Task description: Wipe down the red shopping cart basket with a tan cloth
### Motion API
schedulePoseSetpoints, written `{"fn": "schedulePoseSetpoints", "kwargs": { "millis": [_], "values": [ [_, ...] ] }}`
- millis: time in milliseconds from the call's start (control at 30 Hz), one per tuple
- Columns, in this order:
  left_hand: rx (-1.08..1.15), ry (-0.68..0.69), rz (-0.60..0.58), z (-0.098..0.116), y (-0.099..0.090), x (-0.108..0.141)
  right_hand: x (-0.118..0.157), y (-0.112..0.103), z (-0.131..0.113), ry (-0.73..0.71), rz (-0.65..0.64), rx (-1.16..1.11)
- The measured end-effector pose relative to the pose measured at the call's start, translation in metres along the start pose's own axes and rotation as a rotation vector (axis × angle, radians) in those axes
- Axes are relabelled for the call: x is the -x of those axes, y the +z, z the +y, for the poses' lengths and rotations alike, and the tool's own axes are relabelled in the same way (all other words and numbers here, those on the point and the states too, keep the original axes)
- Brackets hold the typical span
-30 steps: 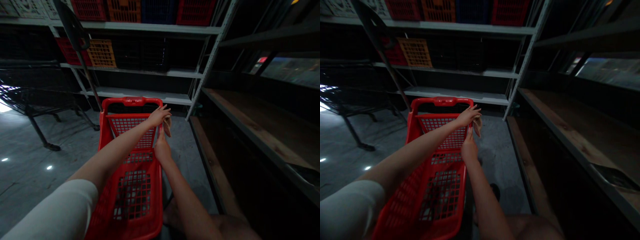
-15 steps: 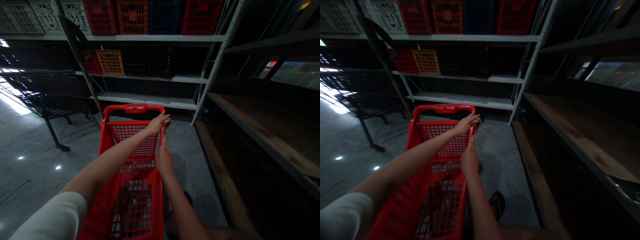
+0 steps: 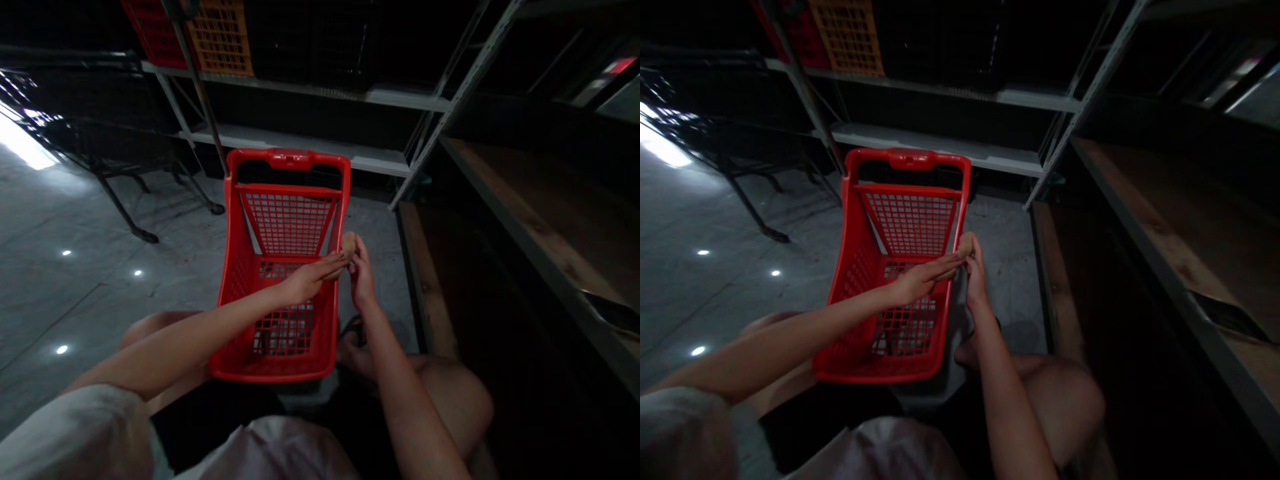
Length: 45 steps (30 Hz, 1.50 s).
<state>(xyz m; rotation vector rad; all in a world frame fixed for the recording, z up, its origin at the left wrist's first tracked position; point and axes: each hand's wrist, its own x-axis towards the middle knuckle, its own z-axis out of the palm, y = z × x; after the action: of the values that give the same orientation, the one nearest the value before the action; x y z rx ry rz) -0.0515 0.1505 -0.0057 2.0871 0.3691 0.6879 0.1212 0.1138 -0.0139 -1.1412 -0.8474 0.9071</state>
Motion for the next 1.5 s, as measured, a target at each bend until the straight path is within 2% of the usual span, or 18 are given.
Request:
{"fn": "schedulePoseSetpoints", "kwargs": {
  "millis": [133, 267, 367, 433, 533, 600, 667, 700, 767, 833, 933, 1033, 1133, 1267, 1367, 1433, 1500],
  "values": [
    [-0.018, -0.053, -0.085, 0.048, 0.023, 0.057, 0.051, 0.002, -0.015, -0.087, -0.046, 0.304],
    [-0.07, -0.126, -0.202, 0.094, 0.038, 0.101, 0.126, 0.005, -0.018, -0.064, -0.007, 0.453],
    [-0.089, -0.134, -0.269, 0.105, 0.044, 0.119, 0.168, 0.008, -0.018, -0.025, 0.059, 0.424],
    [-0.1, -0.127, -0.299, 0.101, 0.043, 0.12, 0.174, 0.011, -0.016, -0.015, 0.09, 0.379],
    [-0.178, -0.088, -0.27, 0.082, 0.035, 0.106, 0.156, 0.015, -0.011, 0.0, 0.087, 0.326],
    [-0.254, -0.092, -0.145, 0.067, 0.026, 0.09, 0.137, 0.016, -0.009, 0.021, 0.07, 0.326],
    [-0.315, -0.164, -0.016, 0.057, 0.017, 0.075, 0.125, 0.016, -0.01, 0.021, 0.031, 0.366],
    [-0.341, -0.217, 0.005, 0.054, 0.014, 0.07, 0.123, 0.016, -0.011, 0.005, -0.004, 0.397],
    [-0.389, -0.328, -0.057, 0.053, 0.01, 0.067, 0.129, 0.015, -0.014, -0.042, -0.071, 0.468],
    [-0.403, -0.41, -0.184, 0.059, 0.011, 0.076, 0.144, 0.012, -0.015, -0.054, -0.076, 0.507],
    [-0.398, -0.425, -0.299, 0.071, 0.017, 0.102, 0.169, 0.004, -0.016, 0.006, 0.051, 0.526],
    [-0.497, -0.459, -0.276, 0.083, 0.018, 0.126, 0.175, -0.002, -0.019, -0.02, 0.131, 0.607],
    [-0.515, -0.547, -0.303, 0.09, 0.015, 0.132, 0.144, 0.001, -0.025, -0.18, 0.098, 0.699],
    [-0.427, -0.604, -0.474, 0.095, 0.011, 0.119, 0.057, 0.011, -0.028, -0.381, -0.053, 0.85],
    [-0.396, -0.583, -0.448, 0.093, 0.01, 0.111, 0.011, 0.013, -0.029, -0.429, -0.138, 0.927],
    [-0.401, -0.547, -0.395, 0.088, 0.012, 0.11, 0.011, 0.009, -0.03, -0.436, -0.211, 0.925],
    [-0.44, -0.482, -0.356, 0.081, 0.016, 0.111, 0.037, 0.001, -0.033, -0.449, -0.299, 0.899]
  ]
}}
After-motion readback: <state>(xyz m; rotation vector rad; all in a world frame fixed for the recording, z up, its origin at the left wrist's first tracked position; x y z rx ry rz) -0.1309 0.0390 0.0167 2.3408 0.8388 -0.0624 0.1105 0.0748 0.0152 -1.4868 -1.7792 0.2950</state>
